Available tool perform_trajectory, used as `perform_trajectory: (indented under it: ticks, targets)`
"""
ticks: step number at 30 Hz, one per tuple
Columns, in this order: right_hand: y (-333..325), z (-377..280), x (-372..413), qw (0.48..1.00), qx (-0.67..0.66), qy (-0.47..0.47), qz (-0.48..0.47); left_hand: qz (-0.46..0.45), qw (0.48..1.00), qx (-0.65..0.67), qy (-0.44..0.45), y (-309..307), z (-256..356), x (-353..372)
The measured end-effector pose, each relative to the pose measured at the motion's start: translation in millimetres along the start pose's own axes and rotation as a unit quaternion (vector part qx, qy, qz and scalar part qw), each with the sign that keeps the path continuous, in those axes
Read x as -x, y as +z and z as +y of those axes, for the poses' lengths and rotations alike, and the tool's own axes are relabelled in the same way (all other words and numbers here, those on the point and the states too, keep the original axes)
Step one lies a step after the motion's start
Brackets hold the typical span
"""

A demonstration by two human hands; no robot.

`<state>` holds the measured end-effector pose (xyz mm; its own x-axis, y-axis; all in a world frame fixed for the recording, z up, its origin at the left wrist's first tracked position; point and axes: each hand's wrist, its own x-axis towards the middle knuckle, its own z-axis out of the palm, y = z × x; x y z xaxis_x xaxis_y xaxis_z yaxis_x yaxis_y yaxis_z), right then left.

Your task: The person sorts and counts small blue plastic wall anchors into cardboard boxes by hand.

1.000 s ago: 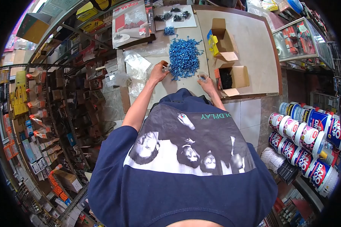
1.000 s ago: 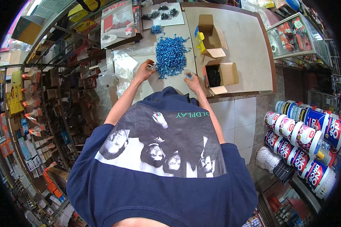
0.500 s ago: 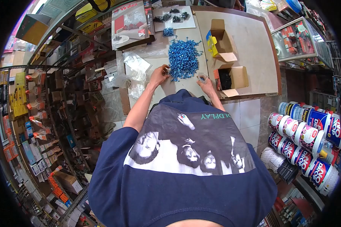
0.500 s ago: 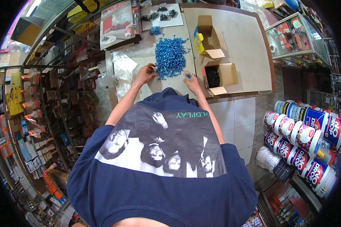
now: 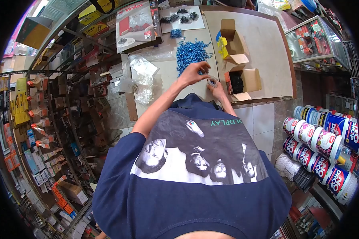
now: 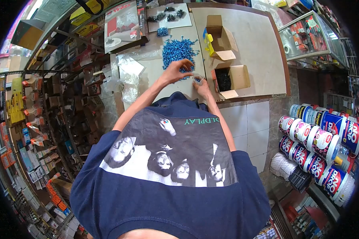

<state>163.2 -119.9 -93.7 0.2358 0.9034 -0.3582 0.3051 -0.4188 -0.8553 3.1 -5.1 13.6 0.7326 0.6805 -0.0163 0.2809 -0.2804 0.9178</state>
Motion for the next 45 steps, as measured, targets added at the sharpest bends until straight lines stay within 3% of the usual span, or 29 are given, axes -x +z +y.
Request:
perform_trajectory:
  ticks: [3, 4, 6, 8, 13, 19, 28, 35, 38, 40, 42, 45]
  targets:
    - [-1.1, 8.9, -3.6, 0.997, -0.074, 0.002, -0.038, -0.053, 0.996, -0.043, 0.057, 13.4, 0.5, -3.1]
    - [-1.4, 5.1, -2.1, 0.995, -0.079, 0.043, -0.043, -0.055, 0.996, -0.044, 0.059, 14.8, -1.9, -1.2]
    - [-2.5, -2.2, 0.3, 0.992, -0.087, 0.084, -0.047, 0.024, 0.996, -0.061, 0.052, 11.0, -10.1, 6.8]
    - [-1.6, -0.1, -0.9, 1.000, -0.004, -0.022, -0.019, 0.064, 0.997, -0.043, 0.014, -1.5, -23.9, 16.9]
    - [0.9, 12.3, -6.3, 1.000, -0.006, -0.013, -0.022, 0.095, 0.982, -0.152, -0.056, -22.2, -75.5, 52.2]
    - [-1.2, 1.2, 0.3, 1.000, -0.006, -0.006, -0.015, 0.081, 0.980, -0.128, -0.132, -20.7, -94.6, 76.1]
    - [0.9, 11.6, -5.6, 1.000, -0.003, -0.002, -0.022, 0.087, 0.967, -0.204, -0.128, -19.1, -95.6, 76.0]
    - [-1.3, 5.5, -1.7, 1.000, 0.009, 0.009, -0.017, 0.096, 0.968, -0.176, -0.148, -24.9, -93.5, 76.9]
    - [-0.6, 5.6, -2.2, 1.000, -0.004, -0.002, -0.014, 0.140, 0.963, -0.184, -0.141, -29.0, -80.2, 70.4]
    - [-0.6, 6.3, -2.9, 1.000, 0.005, -0.017, -0.010, 0.156, 0.976, -0.140, -0.058, -30.1, -63.8, 55.1]
    - [-0.7, 4.1, -2.1, 0.999, 0.016, -0.032, -0.008, 0.156, 0.980, -0.121, -0.037, -23.6, -35.6, 36.0]
    - [0.3, 7.6, -5.1, 1.000, -0.005, 0.003, -0.018, 0.107, 0.986, -0.090, 0.094, -5.4, 0.2, 9.7]
